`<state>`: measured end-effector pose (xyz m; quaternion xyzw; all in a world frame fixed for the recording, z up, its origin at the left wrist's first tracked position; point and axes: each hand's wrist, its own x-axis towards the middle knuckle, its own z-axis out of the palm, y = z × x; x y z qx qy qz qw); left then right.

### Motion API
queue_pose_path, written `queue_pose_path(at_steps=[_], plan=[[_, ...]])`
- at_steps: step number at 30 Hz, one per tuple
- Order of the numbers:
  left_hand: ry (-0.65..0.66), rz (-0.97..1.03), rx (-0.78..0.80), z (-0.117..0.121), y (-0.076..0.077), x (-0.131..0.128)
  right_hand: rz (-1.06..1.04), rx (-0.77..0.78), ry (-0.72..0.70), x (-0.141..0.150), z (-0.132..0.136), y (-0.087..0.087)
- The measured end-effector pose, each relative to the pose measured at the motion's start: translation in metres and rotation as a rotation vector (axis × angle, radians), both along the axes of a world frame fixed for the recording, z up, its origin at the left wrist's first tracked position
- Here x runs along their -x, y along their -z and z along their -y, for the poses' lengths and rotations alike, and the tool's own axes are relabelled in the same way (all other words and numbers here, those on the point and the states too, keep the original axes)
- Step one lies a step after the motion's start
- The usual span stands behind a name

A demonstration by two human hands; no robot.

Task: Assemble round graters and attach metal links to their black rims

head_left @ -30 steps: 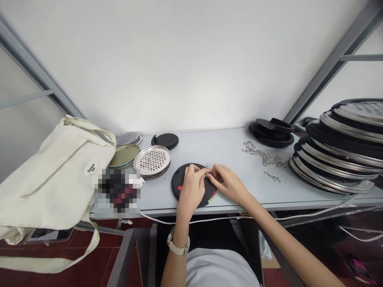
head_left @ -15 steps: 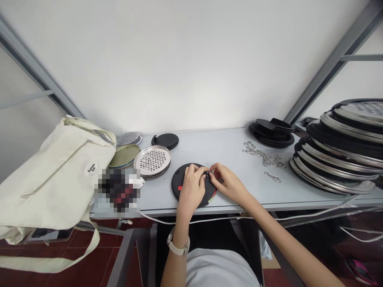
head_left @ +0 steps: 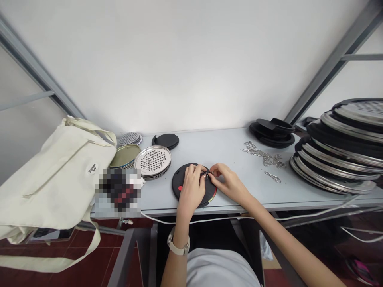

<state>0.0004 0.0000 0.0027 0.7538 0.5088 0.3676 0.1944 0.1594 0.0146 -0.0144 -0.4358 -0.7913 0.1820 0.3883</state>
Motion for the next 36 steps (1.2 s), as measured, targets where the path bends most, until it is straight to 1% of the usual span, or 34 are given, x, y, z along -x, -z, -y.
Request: queue_pose_path(at_steps=[5,8,15,22,30,33,36], plan=[[-0.009,0.016,-0.002,0.0,-0.001,0.0,0.011,-0.04,-0.041,0.002,0.005,-0.009],[-0.017,0.023,-0.012,0.0,-0.001,0.0,0.01,-0.053,-0.058,0.003,0.006,-0.011],[-0.023,0.061,-0.031,-0.002,-0.001,0.0,0.003,-0.056,-0.068,0.001,0.004,-0.008],[-0.051,0.17,-0.041,-0.005,-0.002,0.001,-0.007,-0.048,-0.076,0.0,0.004,-0.005],[0.044,0.152,-0.048,-0.002,-0.008,0.001,-0.038,-0.04,-0.044,0.0,0.005,-0.005],[0.111,0.142,-0.047,-0.001,-0.009,0.0,-0.045,-0.025,-0.037,-0.001,0.003,-0.002],[0.178,0.117,-0.048,0.001,-0.009,-0.002,-0.011,-0.028,-0.064,-0.003,0.001,0.001]])
